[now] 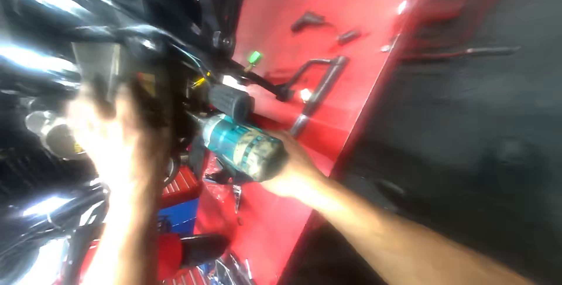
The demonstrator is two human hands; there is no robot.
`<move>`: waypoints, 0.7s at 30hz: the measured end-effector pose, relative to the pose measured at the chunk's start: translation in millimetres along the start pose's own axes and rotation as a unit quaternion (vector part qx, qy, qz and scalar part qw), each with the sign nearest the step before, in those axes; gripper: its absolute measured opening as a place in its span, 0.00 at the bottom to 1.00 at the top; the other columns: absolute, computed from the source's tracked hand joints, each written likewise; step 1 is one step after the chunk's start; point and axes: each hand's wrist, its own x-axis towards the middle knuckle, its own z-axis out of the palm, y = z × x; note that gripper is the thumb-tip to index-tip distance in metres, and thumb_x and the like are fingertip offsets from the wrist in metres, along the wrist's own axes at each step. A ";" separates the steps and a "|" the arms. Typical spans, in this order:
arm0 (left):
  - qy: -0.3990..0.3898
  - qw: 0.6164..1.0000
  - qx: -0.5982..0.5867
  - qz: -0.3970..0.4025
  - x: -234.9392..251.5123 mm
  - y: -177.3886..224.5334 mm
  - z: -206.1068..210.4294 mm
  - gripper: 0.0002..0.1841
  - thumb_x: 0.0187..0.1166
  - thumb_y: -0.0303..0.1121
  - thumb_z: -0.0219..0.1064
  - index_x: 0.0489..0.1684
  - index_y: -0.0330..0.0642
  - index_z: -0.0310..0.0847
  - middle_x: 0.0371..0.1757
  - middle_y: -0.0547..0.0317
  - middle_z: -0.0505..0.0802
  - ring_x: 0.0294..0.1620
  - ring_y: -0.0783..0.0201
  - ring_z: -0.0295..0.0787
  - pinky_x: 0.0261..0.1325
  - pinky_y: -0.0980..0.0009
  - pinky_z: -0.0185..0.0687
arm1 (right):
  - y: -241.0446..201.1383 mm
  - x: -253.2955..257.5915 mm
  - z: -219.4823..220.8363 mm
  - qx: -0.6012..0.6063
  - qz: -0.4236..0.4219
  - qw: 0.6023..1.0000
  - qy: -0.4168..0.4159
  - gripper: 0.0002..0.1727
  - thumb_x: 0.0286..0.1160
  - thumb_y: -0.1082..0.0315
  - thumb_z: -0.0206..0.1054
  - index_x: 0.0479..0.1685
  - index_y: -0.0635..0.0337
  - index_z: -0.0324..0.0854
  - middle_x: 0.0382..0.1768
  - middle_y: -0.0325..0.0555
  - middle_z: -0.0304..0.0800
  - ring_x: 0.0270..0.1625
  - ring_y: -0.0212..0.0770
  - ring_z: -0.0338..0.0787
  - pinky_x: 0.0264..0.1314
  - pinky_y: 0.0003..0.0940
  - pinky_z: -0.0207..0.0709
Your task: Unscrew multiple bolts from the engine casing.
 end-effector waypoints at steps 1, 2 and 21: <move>-0.019 1.000 0.002 -0.014 -0.5 -1.9 -1.9 0.43 0.71 0.60 0.70 0.88 0.50 0.66 0.91 0.36 0.62 0.92 0.33 0.51 0.87 0.25 0.38 | -0.6 0.6 -0.7 0.004 0.009 1.000 -0.008 0.16 0.50 0.54 0.79 0.41 0.43 0.89 0.34 0.28 0.93 0.41 0.25 0.91 0.40 0.35 0.86; -0.035 0.999 0.004 -0.019 -0.3 -3.0 -2.9 0.45 0.72 0.60 0.68 0.92 0.52 0.60 0.93 0.40 0.61 0.94 0.36 0.48 0.87 0.24 0.32 | -1.9 0.5 -1.0 0.008 0.020 1.000 -0.015 0.15 0.51 0.54 0.79 0.40 0.42 0.89 0.34 0.27 0.92 0.41 0.24 0.91 0.40 0.35 0.86; -0.080 0.988 0.036 0.123 11.6 -11.7 -14.1 0.25 0.68 0.46 0.72 0.64 0.45 0.86 0.81 0.28 0.75 0.83 0.28 0.67 0.90 0.31 0.38 | -23.6 9.9 13.1 -0.113 0.004 0.991 -0.077 0.28 0.46 0.52 0.83 0.53 0.45 0.87 0.39 0.37 0.92 0.41 0.40 0.93 0.36 0.50 0.86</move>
